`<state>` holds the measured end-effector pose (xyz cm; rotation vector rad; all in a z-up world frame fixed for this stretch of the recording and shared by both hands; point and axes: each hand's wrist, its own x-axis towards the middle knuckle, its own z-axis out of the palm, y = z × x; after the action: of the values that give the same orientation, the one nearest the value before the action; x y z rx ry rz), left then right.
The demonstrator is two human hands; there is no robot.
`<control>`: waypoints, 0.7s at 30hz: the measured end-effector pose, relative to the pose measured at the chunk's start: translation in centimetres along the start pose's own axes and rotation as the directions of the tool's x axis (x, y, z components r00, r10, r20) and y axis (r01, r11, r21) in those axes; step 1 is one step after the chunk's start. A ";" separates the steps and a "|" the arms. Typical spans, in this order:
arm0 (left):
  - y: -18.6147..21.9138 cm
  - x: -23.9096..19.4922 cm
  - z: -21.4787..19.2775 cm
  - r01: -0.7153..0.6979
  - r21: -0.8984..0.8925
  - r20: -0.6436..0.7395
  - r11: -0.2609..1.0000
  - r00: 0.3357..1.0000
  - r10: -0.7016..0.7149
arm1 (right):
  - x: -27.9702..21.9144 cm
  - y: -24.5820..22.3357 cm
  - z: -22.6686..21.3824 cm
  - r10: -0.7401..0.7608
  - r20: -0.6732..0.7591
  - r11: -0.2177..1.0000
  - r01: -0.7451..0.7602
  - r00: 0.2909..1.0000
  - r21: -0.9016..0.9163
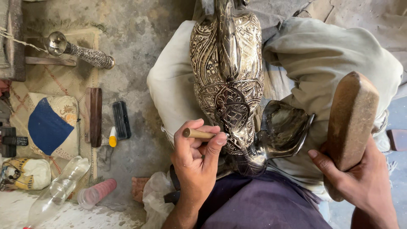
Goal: The person sits on the floor and uses a small metal chisel and a wooden mallet to engrave intricate patterns onto a silver-colored metal elephant figurine. The person repeatedly taps the chisel with the mallet to create detailed designs on the surface of the figurine.
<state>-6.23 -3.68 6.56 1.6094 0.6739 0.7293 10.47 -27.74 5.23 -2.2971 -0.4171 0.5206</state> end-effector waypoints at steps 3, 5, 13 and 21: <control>0.1 0.0 0.1 -0.016 0.022 0.006 1.000 1.000 0.016 | -0.2 -0.1 0.0 0.003 -0.006 1.000 -0.003 1.000 -0.011; 0.1 0.0 0.1 -0.025 0.034 0.006 0.999 1.000 0.024 | -0.1 0.1 0.2 0.023 0.002 1.000 -0.023 1.000 -0.006; -0.8 0.2 1.6 -0.130 0.077 0.016 0.988 0.991 0.129 | 0.1 1.1 -0.8 0.087 0.144 0.975 -0.114 0.986 0.193; 0.2 0.4 2.1 -0.317 0.342 0.034 0.885 0.945 0.326 | 3.2 -6.9 -4.8 -0.375 0.070 0.925 0.378 0.925 -0.044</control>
<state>-4.38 -4.76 6.56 2.0705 0.5780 0.9107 14.54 -24.47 12.50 -2.1822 -0.8920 0.3865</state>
